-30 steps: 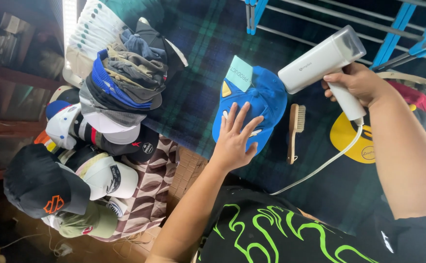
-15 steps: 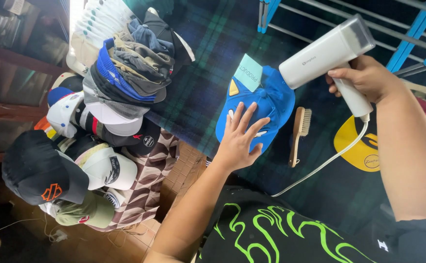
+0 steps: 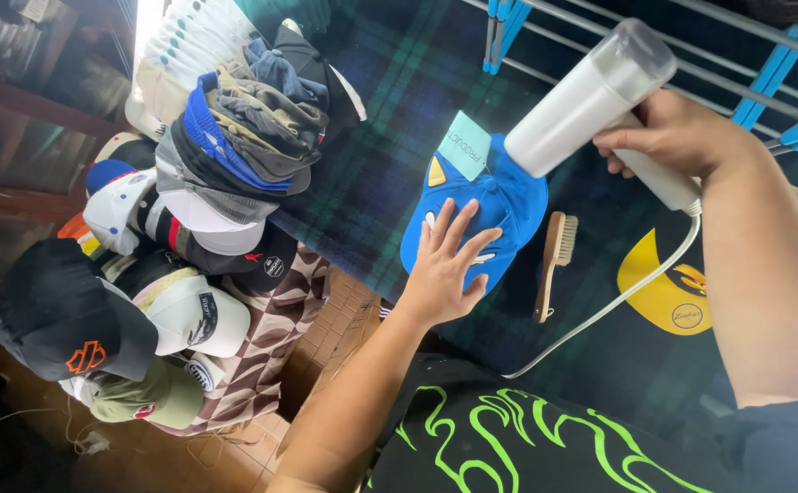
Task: Brushing and steaming a blue cap to clean and reshape it
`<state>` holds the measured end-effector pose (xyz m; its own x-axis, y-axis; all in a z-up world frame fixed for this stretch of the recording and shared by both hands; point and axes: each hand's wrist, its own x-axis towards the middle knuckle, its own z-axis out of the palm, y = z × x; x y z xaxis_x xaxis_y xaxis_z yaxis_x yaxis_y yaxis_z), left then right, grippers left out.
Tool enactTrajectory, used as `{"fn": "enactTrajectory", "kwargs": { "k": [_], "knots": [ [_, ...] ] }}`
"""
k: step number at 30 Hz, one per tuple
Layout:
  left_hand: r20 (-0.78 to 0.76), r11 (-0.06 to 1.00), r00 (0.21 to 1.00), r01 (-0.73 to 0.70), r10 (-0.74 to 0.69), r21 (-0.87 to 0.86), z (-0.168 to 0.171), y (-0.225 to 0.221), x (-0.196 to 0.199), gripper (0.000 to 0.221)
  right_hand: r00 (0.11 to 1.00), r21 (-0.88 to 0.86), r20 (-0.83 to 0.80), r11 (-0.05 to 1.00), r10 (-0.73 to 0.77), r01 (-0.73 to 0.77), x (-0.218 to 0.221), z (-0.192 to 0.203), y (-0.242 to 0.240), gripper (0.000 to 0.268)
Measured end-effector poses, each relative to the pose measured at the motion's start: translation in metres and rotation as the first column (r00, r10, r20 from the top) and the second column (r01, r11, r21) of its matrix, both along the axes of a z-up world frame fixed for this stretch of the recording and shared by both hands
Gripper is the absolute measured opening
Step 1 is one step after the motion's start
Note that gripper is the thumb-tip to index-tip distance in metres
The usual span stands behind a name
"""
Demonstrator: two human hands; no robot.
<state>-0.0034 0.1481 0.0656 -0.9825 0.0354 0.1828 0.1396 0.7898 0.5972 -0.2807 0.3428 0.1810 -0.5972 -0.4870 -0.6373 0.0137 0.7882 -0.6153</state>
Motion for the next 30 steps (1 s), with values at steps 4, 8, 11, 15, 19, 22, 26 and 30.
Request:
{"fn": "enactTrajectory", "kwargs": {
  "k": [4,8,11,15,19,22,26,30],
  "knots": [
    [-0.009,1.0,1.0,-0.002,0.002,0.008,0.0,0.0,0.0,0.065,0.997,0.008,0.035,0.998,0.07,-0.07,-0.009,-0.005,0.004,0.051],
    [-0.021,1.0,1.0,-0.001,0.002,0.019,0.001,0.0,0.0,0.063,0.999,-0.002,-0.031,0.999,0.036,-0.036,-0.004,0.009,-0.011,0.042],
    [-0.009,1.0,1.0,-0.009,0.009,0.014,0.002,0.002,-0.001,0.062,1.0,-0.021,0.015,0.999,-0.027,0.027,-0.006,0.01,-0.013,0.044],
    [0.007,1.0,1.0,-0.029,0.029,0.006,0.002,0.004,-0.002,0.062,0.985,-0.113,0.074,0.983,0.154,-0.146,-0.025,-0.011,0.001,0.045],
    [-0.014,1.0,1.0,-0.027,0.027,-0.002,-0.002,0.003,-0.001,0.065,0.994,-0.048,0.059,0.995,0.086,-0.084,-0.018,-0.001,-0.01,0.05],
    [-0.014,1.0,1.0,-0.024,0.024,0.014,-0.001,0.003,-0.001,0.065,0.997,-0.093,0.064,0.994,-0.043,0.049,-0.026,-0.014,-0.015,0.04],
    [-0.007,0.999,1.0,-0.024,0.025,0.026,0.0,0.003,-0.002,0.065,0.997,-0.059,0.07,0.998,-0.027,0.031,-0.028,-0.009,-0.016,0.037],
    [-0.02,0.999,1.0,-0.019,0.02,0.033,-0.002,0.003,0.0,0.067,0.986,-0.094,0.129,0.991,0.104,-0.093,-0.025,0.005,-0.021,0.038]
  ]
}}
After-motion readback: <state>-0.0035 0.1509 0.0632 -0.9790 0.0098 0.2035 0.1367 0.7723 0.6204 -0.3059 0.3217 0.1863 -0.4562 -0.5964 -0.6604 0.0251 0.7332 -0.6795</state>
